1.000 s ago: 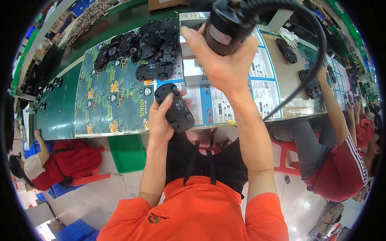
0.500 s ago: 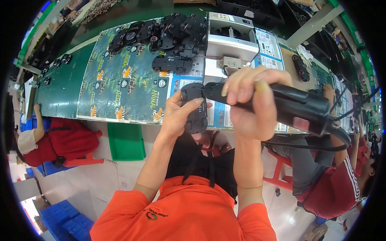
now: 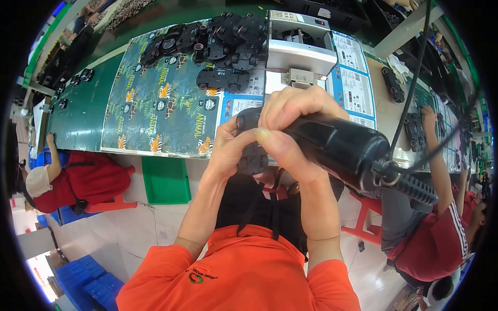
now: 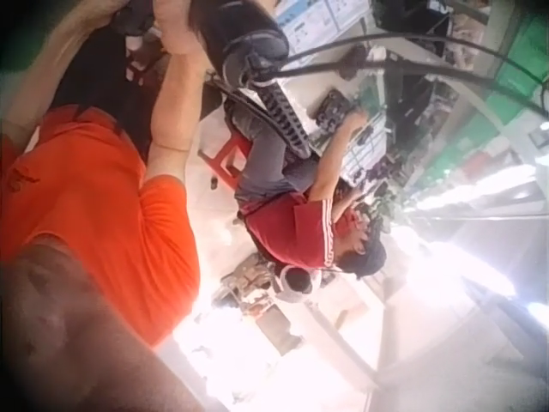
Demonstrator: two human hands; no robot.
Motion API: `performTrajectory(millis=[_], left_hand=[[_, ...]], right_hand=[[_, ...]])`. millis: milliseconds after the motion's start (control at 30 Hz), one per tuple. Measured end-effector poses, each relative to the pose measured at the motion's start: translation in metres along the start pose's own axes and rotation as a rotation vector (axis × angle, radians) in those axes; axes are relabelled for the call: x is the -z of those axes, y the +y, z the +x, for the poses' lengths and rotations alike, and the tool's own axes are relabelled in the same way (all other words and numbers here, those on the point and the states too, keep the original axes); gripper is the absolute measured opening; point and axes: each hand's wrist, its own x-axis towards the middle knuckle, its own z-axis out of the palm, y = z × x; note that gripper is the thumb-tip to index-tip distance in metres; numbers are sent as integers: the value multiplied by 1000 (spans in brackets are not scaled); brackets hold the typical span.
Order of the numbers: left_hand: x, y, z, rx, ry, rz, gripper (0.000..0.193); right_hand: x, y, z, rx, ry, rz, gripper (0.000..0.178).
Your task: Assembling electronic components using an electric screwdriver at a factory workbench.
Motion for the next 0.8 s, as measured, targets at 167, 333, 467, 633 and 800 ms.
performTrajectory(millis=[167,333,467,633,800], left_hand=[[-1,0,-1,-12,-12,9,20],[1,-3,0,-21,-19,45,18],[-3,-5,3,-45,-3,44,18],[-7,-7,3,-16,76,-76,22],[10,-10,10,-40,113,-450,41]], right_hand=[[1,1,-1,17,8,21,16],[0,-6,-6,-76,95,127,21],[6,1,-4,31,61,121,15],[20,-11,12,101,40,108,18],[71,-29,50,107,210,-46,18]])
